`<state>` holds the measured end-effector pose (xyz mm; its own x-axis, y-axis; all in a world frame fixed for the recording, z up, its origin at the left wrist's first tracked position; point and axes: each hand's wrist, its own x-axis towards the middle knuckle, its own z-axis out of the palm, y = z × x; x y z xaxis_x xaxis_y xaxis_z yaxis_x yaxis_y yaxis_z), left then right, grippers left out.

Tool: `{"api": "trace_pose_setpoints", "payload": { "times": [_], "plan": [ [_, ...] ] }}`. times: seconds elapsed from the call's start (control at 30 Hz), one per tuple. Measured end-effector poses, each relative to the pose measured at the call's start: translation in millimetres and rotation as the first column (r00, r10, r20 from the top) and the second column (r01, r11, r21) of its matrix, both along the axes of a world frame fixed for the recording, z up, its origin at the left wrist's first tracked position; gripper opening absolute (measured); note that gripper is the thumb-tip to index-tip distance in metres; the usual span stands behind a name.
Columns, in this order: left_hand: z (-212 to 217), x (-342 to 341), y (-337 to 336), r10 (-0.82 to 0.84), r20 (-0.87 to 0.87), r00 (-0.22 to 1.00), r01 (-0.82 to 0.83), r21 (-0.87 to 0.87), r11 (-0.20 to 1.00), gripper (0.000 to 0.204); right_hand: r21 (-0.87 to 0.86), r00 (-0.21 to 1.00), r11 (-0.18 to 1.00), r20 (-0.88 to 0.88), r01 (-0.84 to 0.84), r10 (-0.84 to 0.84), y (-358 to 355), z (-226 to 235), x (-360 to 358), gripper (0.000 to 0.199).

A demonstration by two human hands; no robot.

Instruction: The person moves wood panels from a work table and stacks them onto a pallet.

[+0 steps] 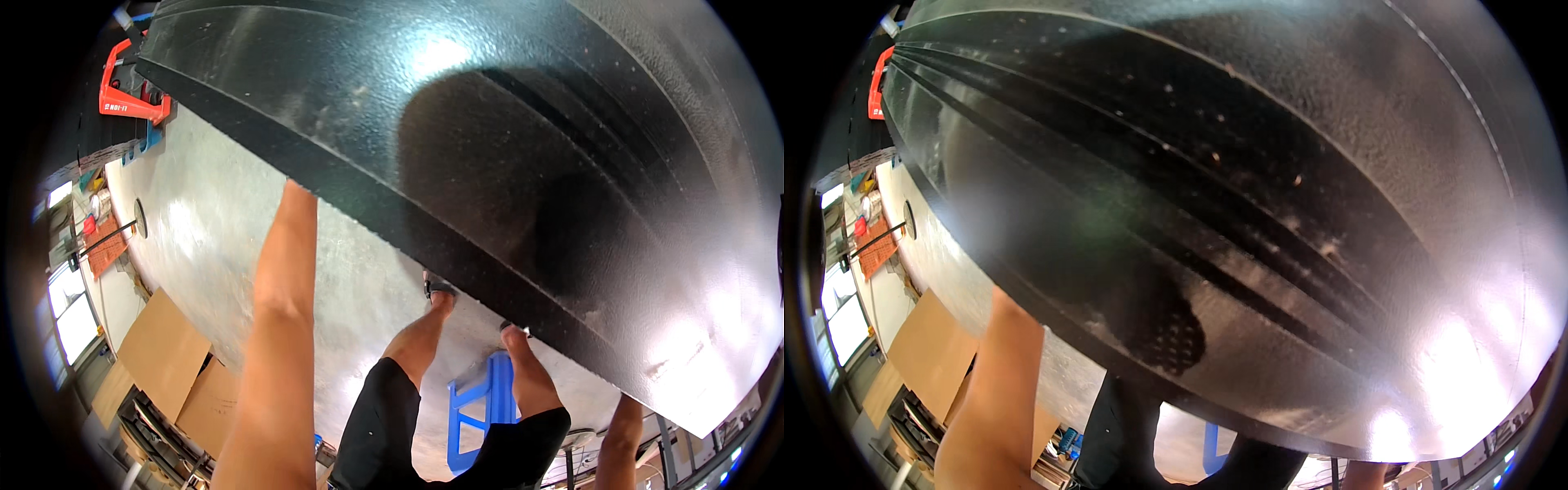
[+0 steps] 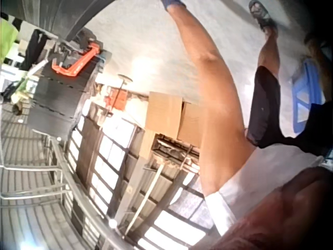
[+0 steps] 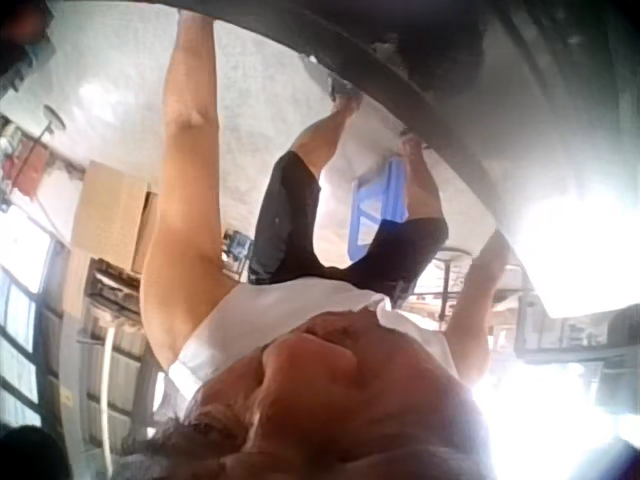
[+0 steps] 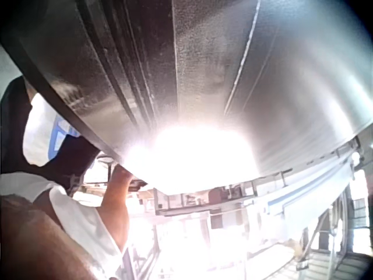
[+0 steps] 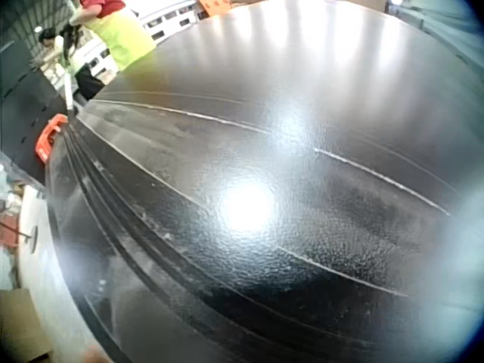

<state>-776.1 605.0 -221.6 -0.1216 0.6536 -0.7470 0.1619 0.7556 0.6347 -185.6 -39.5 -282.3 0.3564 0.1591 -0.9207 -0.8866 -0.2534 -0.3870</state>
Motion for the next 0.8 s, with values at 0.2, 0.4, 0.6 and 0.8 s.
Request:
{"api": "trace_pose_setpoints", "payload": {
  "times": [0.2,0.4,0.6,0.8],
  "plan": [
    [-57.4,48.2,-109.6,0.37,0.279,0.886,-0.38,-0.019,0.925,0.038,-0.006,1.0,1.0,-0.011,-0.028,0.027,23.6,-1.5,11.3,0.034],
    [-91.7,165.1,-161.4,0.613,0.475,0.631,-0.601,-0.199,0.774,0.039,-0.019,0.999,0.999,-0.012,-0.041,0.041,38.0,0.7,16.9,0.034],
    [-103.4,194.8,-157.7,0.634,0.531,0.562,-0.637,-0.211,0.741,0.039,-0.011,0.999,0.999,-0.006,-0.037,0.037,42.9,-3.1,19.2,0.035],
    [-111.4,197.4,-141.6,0.624,0.557,0.548,-0.647,-0.191,0.739,0.04,-0.003,0.998,0.998,-0.006,-0.055,0.055,55.8,-8.4,25.5,0.035]
  ]
}}
